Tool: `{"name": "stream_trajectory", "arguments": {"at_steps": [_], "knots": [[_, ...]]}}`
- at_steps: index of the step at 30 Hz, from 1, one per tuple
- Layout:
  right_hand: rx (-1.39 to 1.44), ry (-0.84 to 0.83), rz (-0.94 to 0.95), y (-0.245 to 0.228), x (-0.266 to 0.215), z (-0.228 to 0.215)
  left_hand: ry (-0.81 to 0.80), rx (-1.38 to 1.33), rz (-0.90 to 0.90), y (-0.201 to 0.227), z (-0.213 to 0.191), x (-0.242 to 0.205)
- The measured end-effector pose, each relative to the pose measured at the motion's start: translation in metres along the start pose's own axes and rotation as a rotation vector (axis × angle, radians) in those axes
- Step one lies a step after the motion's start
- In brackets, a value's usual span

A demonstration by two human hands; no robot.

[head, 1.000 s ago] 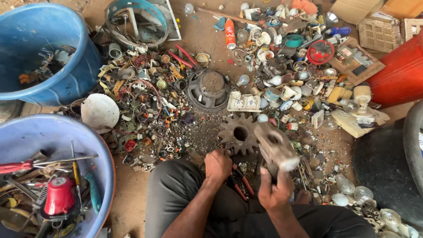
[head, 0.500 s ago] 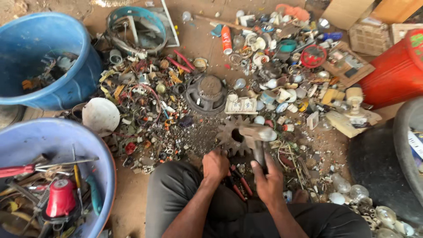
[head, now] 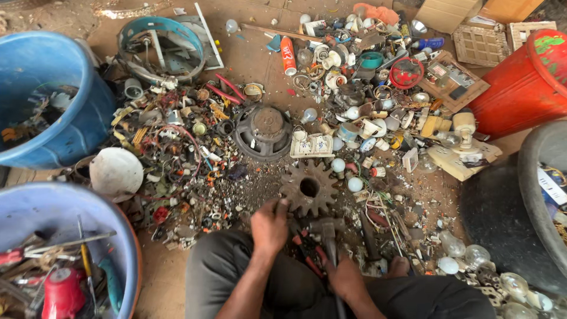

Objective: The person sits on the floor and uses a hammer to repeatedly strike a metal gear-like object, attempting to break it apart or remove a central component. The person holds the object with one hand and strikes it with the other, occasionally adjusting its position.

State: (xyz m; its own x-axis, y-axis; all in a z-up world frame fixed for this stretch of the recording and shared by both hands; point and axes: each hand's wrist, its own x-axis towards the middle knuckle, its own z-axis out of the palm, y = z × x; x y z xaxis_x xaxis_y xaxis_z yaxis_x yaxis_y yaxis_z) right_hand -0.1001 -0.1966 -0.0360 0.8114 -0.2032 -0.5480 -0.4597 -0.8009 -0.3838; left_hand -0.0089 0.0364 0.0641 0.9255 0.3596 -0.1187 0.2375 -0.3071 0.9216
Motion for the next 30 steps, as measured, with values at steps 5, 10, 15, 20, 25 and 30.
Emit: {"name": "stream_trajectory", "arguments": {"at_steps": [5,10,15,20,25,30], "knots": [[-0.33,-0.103,-0.109,-0.033,-0.019,-0.052,-0.036,-0.125,-0.225,-0.007,-0.019,0.017],[-0.043,0.275,-0.575,-0.082,0.027,-0.122,-0.046,-0.229,-0.31,-0.01,0.001,0.026],[-0.242,0.045,-0.717,-0.122,0.127,-0.143,0.051,-0.329,-0.449,-0.013,0.011,0.034],[-0.265,-0.025,-1.122,-0.14,0.173,-0.11,0.17,-0.421,-0.645,-0.021,0.016,0.041],[-1.041,-0.528,-0.822,-0.16,0.18,-0.09,0.145,-0.414,-0.653,-0.022,0.021,0.043],[-1.162,-0.578,-0.803,-0.179,0.179,-0.082,0.115,-0.443,-0.588,-0.021,0.019,0.041]]}}
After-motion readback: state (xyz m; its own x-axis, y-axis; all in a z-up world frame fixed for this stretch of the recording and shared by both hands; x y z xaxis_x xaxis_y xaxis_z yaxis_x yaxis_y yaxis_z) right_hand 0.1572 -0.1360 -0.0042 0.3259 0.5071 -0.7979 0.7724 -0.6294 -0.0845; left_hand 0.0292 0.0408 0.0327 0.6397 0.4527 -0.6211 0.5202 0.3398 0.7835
